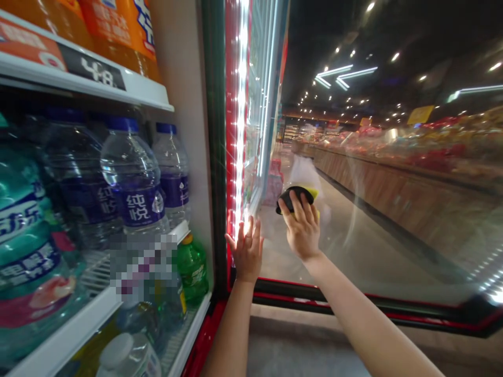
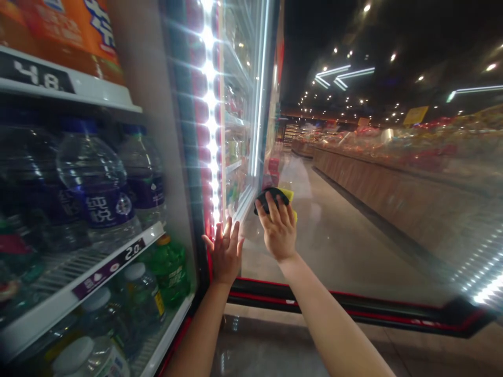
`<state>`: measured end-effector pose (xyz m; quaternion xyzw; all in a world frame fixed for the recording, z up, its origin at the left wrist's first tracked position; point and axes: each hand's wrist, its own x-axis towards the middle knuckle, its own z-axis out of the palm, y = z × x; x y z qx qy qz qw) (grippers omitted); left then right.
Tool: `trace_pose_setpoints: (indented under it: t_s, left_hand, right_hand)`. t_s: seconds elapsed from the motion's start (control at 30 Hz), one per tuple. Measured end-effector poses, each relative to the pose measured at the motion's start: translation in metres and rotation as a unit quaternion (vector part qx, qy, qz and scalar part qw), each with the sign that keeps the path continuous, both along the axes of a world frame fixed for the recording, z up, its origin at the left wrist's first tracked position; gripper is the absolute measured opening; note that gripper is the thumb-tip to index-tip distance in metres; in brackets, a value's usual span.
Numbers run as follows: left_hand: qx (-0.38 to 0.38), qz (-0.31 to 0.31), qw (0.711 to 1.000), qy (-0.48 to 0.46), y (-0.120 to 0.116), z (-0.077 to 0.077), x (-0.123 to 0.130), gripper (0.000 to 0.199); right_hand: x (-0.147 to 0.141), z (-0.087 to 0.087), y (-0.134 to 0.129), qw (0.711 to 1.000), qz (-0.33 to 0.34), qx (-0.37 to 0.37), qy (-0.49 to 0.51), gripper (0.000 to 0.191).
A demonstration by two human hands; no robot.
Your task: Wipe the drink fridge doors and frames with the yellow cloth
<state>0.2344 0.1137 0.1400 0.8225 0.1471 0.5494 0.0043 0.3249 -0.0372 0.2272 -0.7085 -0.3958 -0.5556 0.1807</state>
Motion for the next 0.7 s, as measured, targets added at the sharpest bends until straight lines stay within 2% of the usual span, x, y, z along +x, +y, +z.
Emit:
trace_pose_setpoints:
  t_s: [0.07, 0.2, 0.3, 0.37, 0.43, 0.5, 0.6, 0.7]
  left_hand:
    - [0.011, 0.013, 1.000, -0.006, 0.003, -0.002, -0.002, 0.064]
    - [0.023, 0.020, 1.000, 0.007, 0.004, -0.005, -0.008, 0.060]
    - [0.033, 0.019, 0.999, 0.008, 0.005, -0.006, -0.013, 0.057]
    - [0.035, 0.018, 0.999, 0.002, 0.007, -0.006, -0.016, 0.057]
    - [0.033, 0.013, 0.999, -0.006, 0.009, -0.007, -0.019, 0.057]
    - [0.037, 0.005, 0.999, -0.017, 0.012, -0.008, -0.022, 0.057]
    - [0.046, -0.004, 0.999, -0.024, 0.015, -0.010, -0.026, 0.060]
    - [0.053, -0.003, 0.998, -0.023, 0.018, -0.011, -0.031, 0.062]
  right_hand:
    - [-0.006, -0.010, 0.006, 0.998, 0.025, -0.054, -0.017, 0.057]
    - [-0.009, -0.031, -0.013, 0.982, 0.079, -0.162, -0.054, 0.056]
    - [-0.011, -0.025, -0.013, 0.990, 0.058, -0.127, -0.024, 0.058]
    - [-0.014, -0.019, 0.003, 0.997, 0.033, -0.072, 0.005, 0.058]
    - [-0.018, -0.020, 0.021, 0.998, 0.030, -0.054, 0.004, 0.057]
    - [-0.020, -0.031, 0.031, 0.993, 0.062, -0.089, -0.037, 0.056]
    - [-0.018, -0.045, 0.029, 0.972, 0.122, -0.163, -0.118, 0.053]
    - [-0.016, -0.033, 0.027, 0.969, 0.123, -0.172, -0.129, 0.049]
